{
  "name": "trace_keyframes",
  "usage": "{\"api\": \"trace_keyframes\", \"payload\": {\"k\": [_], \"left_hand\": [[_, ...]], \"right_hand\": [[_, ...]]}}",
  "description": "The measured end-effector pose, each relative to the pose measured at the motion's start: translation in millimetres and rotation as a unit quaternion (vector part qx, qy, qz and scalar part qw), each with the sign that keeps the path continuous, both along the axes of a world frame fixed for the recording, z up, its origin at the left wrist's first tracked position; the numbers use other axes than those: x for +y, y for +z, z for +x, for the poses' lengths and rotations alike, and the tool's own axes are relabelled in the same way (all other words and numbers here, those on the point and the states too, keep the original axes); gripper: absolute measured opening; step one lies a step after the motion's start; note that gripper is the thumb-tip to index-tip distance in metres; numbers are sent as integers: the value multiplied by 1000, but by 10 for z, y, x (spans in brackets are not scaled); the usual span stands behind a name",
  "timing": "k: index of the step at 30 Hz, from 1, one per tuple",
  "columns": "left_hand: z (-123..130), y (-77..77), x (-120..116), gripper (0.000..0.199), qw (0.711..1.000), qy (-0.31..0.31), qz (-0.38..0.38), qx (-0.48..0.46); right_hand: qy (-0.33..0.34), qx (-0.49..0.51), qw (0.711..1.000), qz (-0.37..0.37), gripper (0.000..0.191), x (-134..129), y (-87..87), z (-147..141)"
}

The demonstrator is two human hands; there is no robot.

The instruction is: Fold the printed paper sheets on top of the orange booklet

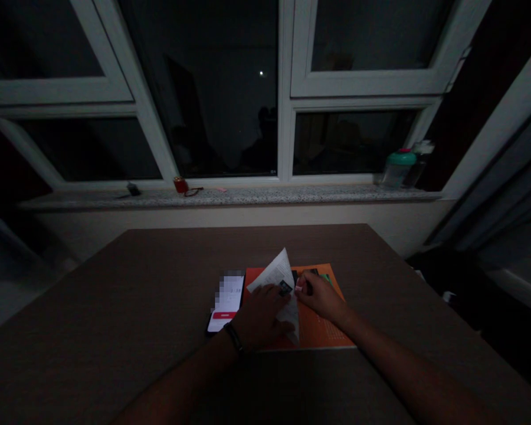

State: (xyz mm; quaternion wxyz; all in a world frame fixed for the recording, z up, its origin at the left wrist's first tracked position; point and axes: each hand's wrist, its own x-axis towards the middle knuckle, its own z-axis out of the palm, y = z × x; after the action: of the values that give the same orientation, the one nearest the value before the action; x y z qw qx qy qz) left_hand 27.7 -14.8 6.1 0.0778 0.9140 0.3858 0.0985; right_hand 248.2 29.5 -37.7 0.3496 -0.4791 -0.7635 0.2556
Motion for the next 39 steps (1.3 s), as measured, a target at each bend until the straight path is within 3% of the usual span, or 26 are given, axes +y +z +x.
{"api": "trace_keyframes", "payload": {"k": [6,16,30,39], "left_hand": [[15,20,-22,73,1000,-9,0,-4],[-9,-58,20,65,999,32,11,4],[12,-112,17,70,999,43,6,12],[21,-89,3,81,998,48,-20,34]], "right_hand": [[19,9,999,30,6,-27,-2,30],[43,-4,998,51,5,-68,25,32],[33,32,999,-16,9,-107,58,-64],[35,-13,999,12,11,-62,-5,-49]]}}
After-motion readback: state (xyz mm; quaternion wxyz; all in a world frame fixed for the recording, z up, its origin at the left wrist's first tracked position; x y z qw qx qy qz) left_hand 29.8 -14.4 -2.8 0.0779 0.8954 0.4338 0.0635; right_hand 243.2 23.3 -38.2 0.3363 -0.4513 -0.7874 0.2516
